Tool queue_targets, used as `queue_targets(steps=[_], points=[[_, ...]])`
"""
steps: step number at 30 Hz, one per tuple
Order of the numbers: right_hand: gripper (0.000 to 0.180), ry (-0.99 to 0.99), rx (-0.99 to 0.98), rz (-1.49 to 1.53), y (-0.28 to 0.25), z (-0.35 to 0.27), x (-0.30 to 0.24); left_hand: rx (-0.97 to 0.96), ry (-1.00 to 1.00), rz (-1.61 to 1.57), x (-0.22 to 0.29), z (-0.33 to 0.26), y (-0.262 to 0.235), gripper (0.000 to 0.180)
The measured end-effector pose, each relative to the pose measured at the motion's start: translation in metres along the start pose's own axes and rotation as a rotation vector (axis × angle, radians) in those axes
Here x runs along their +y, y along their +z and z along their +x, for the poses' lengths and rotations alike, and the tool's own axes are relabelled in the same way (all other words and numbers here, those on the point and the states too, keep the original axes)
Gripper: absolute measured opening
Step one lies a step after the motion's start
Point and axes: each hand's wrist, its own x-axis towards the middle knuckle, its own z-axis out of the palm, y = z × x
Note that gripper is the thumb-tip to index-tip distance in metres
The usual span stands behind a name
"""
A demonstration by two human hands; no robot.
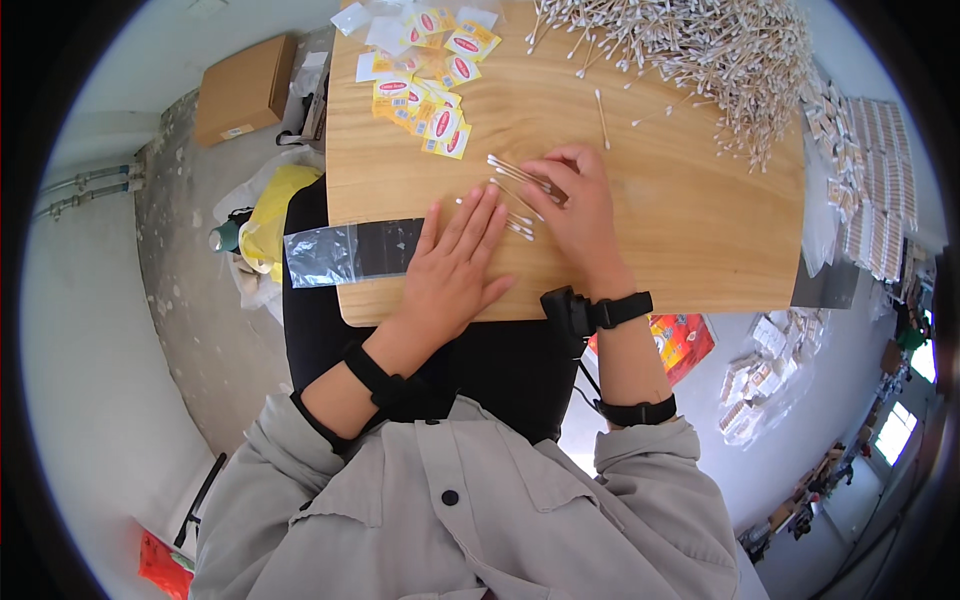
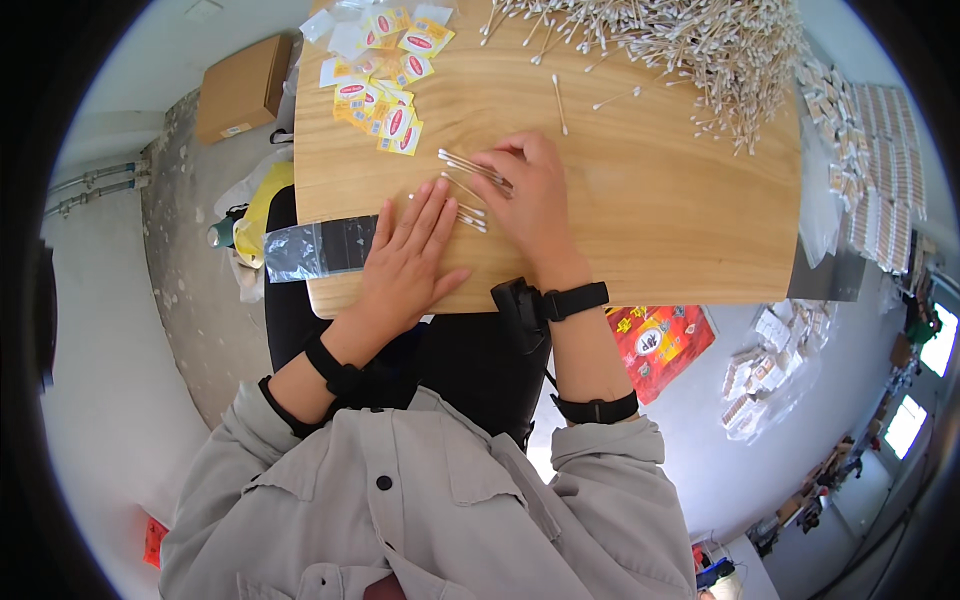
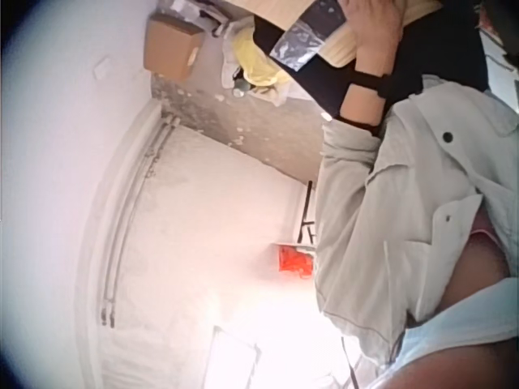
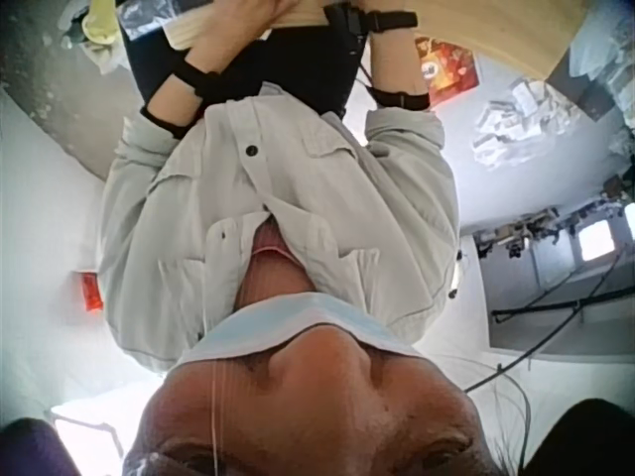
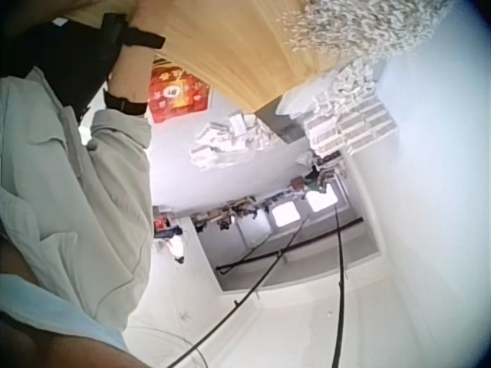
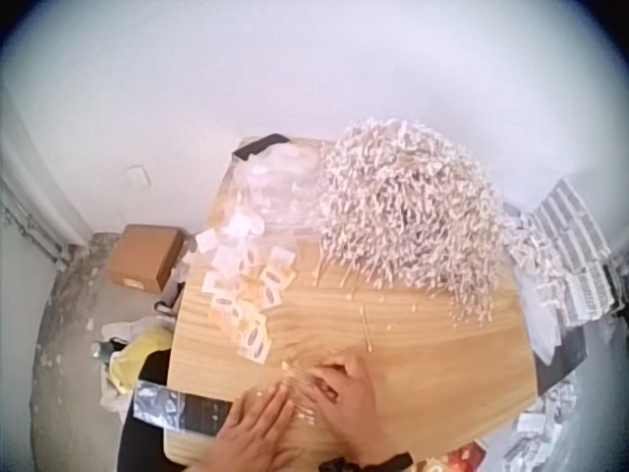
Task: The person sits on the floor and manually assembles cotton swabs into small plastic packets. They gather a handful of swabs from a large pile, align them, place them into a clear plastic wrapper, and seal the packet. The process is repeated continuously throughout the video.
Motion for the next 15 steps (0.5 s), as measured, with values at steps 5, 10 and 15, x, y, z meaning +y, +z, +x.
queue_targets(steps=[5,10,15], points=[[0.024,-0.065,0.018,-0.018,0.000,-0.003,-0.006,-0.022,0.012,-0.024,-0.001,-0.009,-0.001,0.087],[0.015,-0.131,-0.020,-0.037,-0.001,-0.007,-0.005,0.055,-0.042,-0.085,0.007,0.002,-0.001,0.091],[0.018,0.122,0.176,0.206,-0.006,-0.019,-0.014,0.103,-0.013,-0.053,-0.002,0.027,-0.004,0.095]])
